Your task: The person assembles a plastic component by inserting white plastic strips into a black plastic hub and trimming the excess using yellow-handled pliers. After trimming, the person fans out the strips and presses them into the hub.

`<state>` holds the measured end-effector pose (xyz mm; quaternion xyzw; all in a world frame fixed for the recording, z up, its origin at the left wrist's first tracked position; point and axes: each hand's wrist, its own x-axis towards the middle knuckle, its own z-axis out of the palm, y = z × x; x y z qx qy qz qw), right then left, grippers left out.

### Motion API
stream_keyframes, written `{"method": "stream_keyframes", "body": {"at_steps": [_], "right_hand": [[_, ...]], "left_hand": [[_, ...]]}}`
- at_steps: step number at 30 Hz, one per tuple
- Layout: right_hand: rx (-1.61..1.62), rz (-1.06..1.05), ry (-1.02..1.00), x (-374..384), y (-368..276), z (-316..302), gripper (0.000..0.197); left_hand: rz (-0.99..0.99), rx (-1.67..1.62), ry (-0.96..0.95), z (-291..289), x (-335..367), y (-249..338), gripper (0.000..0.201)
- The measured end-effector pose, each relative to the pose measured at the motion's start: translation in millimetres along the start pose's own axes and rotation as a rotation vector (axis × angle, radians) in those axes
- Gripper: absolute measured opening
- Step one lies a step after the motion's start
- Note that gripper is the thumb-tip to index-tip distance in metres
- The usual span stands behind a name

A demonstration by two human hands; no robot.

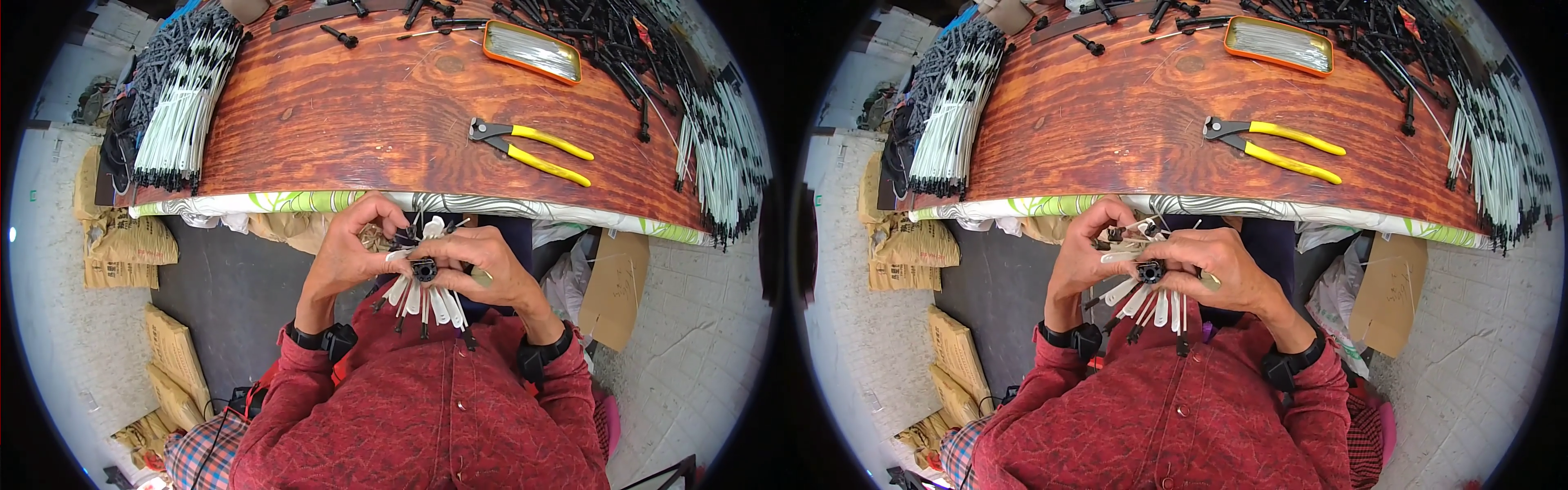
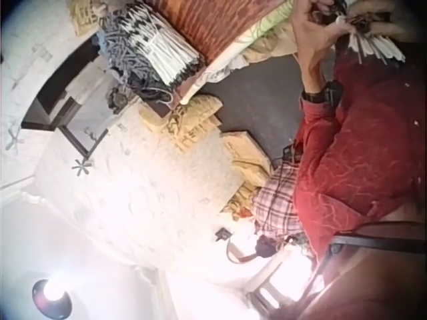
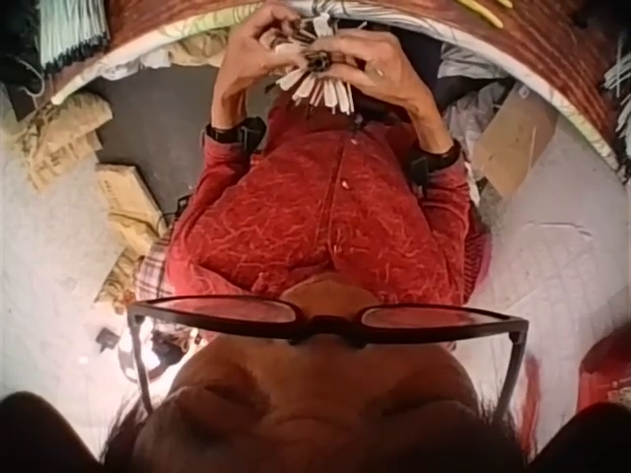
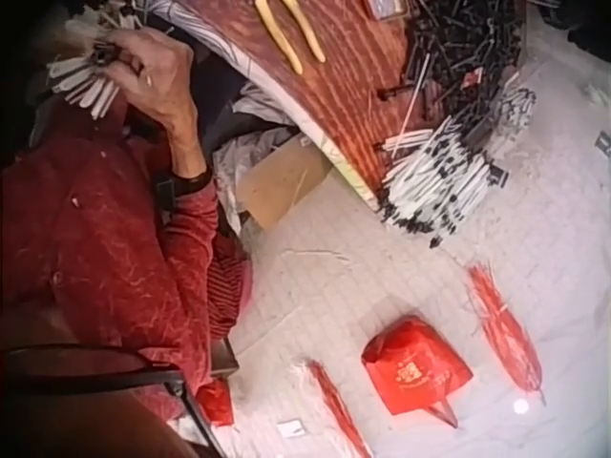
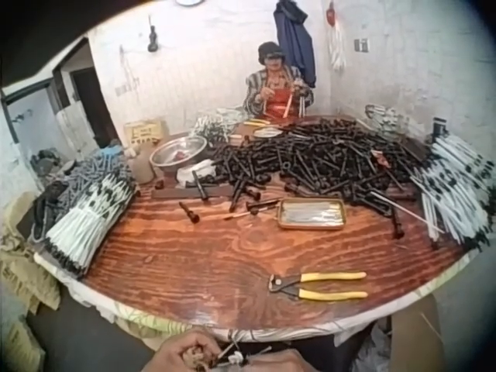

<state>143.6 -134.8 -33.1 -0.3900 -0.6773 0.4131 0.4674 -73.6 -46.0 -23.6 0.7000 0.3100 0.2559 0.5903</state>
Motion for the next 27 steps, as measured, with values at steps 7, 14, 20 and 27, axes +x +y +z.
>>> {"method": "stream_keyframes", "body": {"at_steps": [7, 14, 20, 27], "right_hand": [[-0.093, -0.052, 0.110, -2.9, 2.2, 5.0, 0.035], [-0.133, -0.075, 0.196, -0.7, -0.4, 14.7, 0.035], [-0.202, -0.065, 0.272, -0.1, -8.6, 26.0, 0.034], [-0.251, -0.045, 0.411, -2.9, -10.7, 39.8, 0.034]], "left_hand": [[0.156, 0.112, 0.185, 9.2, -8.4, -1.1, 0.054], [-0.158, -0.081, 0.329, 15.3, -29.3, 9.9, 0.045], [-0.168, -0.466, 0.335, 22.8, -44.3, 8.9, 0.026], [0.087, -0.270, 0.238, 17.9, -59.1, -5.1, 0.026]]}}
